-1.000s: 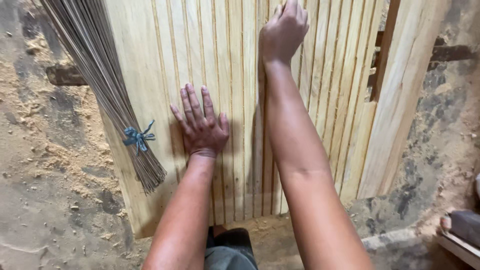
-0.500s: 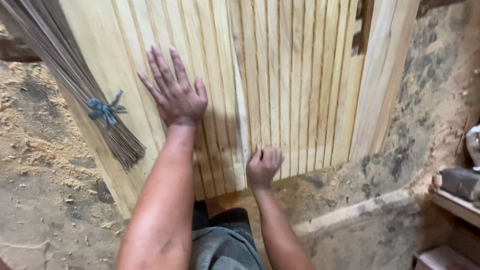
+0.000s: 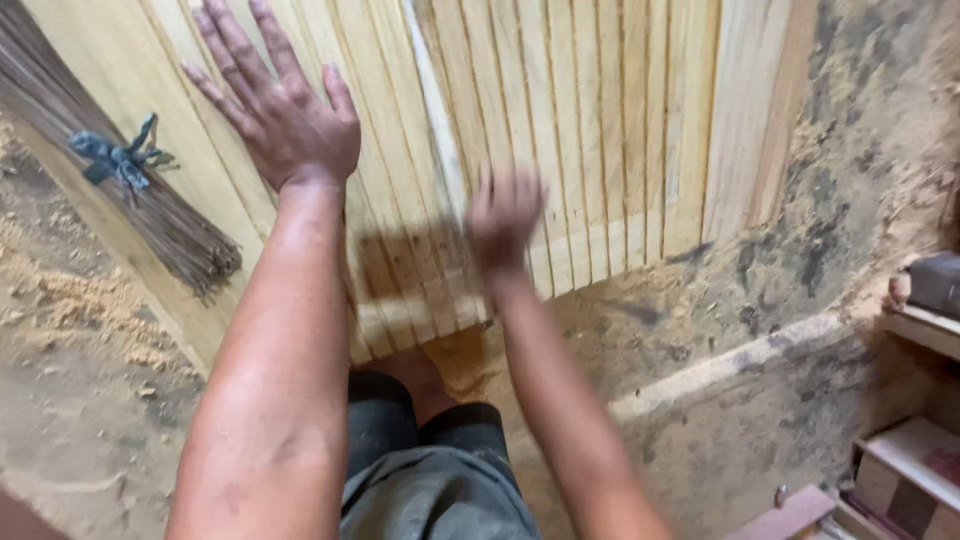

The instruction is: The person smooths a large wooden panel by hand and with a small metal tool. They rub the surface repeatedly and scrape along the grain to remove roughness.

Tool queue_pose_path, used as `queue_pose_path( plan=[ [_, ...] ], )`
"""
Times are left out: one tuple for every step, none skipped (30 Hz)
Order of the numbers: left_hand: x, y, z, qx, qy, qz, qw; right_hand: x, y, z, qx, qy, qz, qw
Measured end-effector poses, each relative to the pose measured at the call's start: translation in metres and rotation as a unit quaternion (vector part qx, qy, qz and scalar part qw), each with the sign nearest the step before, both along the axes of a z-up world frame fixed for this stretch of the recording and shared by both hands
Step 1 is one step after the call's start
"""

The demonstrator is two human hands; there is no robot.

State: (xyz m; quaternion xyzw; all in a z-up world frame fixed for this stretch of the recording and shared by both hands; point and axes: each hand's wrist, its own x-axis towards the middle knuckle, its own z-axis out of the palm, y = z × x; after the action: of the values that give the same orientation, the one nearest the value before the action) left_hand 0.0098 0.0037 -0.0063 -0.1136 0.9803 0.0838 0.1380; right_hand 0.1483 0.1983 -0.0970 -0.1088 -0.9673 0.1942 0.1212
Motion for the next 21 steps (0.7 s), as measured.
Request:
queue_pose_path(
  plan=[
    [-0.006, 0.001, 0.001, 0.005, -0.001, 0.002, 1.000, 0.030, 0.001, 0.006, -0.017, -0.072, -0.025, 0.997],
    [-0.002, -0.001, 0.001, 0.006, -0.013, 0.008, 1.000, 0.065, 0.002, 0.012, -0.008, -0.005, -0.003, 1.000],
    [0.001, -0.002, 0.000, 0.007, -0.025, 0.011, 1.000, 0.096, 0.005, 0.018, 0.001, 0.062, 0.021, 0.998],
    [0.005, -0.003, -0.001, 0.007, -0.037, 0.012, 0.999, 0.123, 0.007, 0.024, -0.014, 0.026, 0.008, 1.000],
    [0.011, -0.005, -0.002, 0.007, -0.049, 0.014, 0.999, 0.141, 0.008, 0.029, -0.030, -0.011, -0.005, 0.999],
    [0.004, -0.004, -0.003, 0.012, -0.020, 0.011, 1.000, 0.134, 0.010, 0.024, -0.021, 0.000, 0.013, 1.000],
    [-0.001, -0.003, -0.003, 0.016, 0.009, 0.008, 1.000, 0.115, 0.012, 0.017, -0.012, 0.011, 0.030, 0.999],
    [0.001, -0.002, -0.004, 0.019, 0.028, 0.002, 0.999, 0.100, 0.009, 0.016, -0.003, 0.011, 0.044, 0.999],
    [0.003, -0.001, -0.005, 0.020, 0.030, 0.001, 0.999, 0.072, 0.007, 0.010, -0.002, 0.016, 0.027, 1.000],
    [0.005, -0.001, -0.007, 0.021, 0.035, 0.003, 0.999, 0.036, 0.005, 0.000, -0.002, 0.023, 0.013, 1.000],
    [0.005, -0.001, -0.009, 0.022, 0.039, 0.004, 0.999, 0.000, 0.002, -0.006, -0.001, 0.015, 0.008, 1.000],
    [0.006, -0.001, -0.010, 0.016, 0.032, 0.004, 0.999, -0.031, -0.004, -0.012, -0.016, 0.076, 0.020, 0.997],
    [0.005, -0.002, -0.011, 0.011, 0.026, 0.004, 1.000, -0.059, -0.005, -0.016, 0.003, 0.055, 0.011, 0.998],
    [0.007, -0.003, -0.011, 0.004, 0.016, 0.005, 1.000, -0.071, -0.006, -0.015, -0.020, 0.060, 0.014, 0.998],
    [0.009, -0.004, -0.010, 0.004, 0.009, 0.008, 1.000, -0.077, -0.006, -0.014, -0.043, 0.066, 0.016, 0.997],
    [0.009, -0.003, -0.009, 0.006, 0.002, 0.007, 1.000, -0.073, -0.003, -0.009, -0.063, 0.073, 0.016, 0.995],
    [0.009, -0.002, -0.008, 0.008, -0.004, 0.007, 1.000, -0.060, 0.000, -0.002, -0.064, 0.083, 0.027, 0.994],
    [0.004, 0.000, -0.006, 0.007, 0.005, 0.008, 1.000, -0.053, 0.006, 0.004, -0.063, 0.102, 0.043, 0.992],
    [-0.001, 0.001, -0.005, 0.006, 0.014, 0.009, 1.000, -0.036, 0.009, 0.012, -0.062, 0.098, 0.038, 0.993],
    [0.001, 0.000, -0.005, 0.002, 0.012, 0.010, 1.000, -0.017, 0.010, 0.017, -0.064, 0.084, 0.031, 0.994],
    [0.001, -0.001, -0.006, -0.004, 0.010, 0.001, 1.000, -0.007, 0.011, 0.018, -0.064, 0.079, 0.022, 0.995]
  ],
)
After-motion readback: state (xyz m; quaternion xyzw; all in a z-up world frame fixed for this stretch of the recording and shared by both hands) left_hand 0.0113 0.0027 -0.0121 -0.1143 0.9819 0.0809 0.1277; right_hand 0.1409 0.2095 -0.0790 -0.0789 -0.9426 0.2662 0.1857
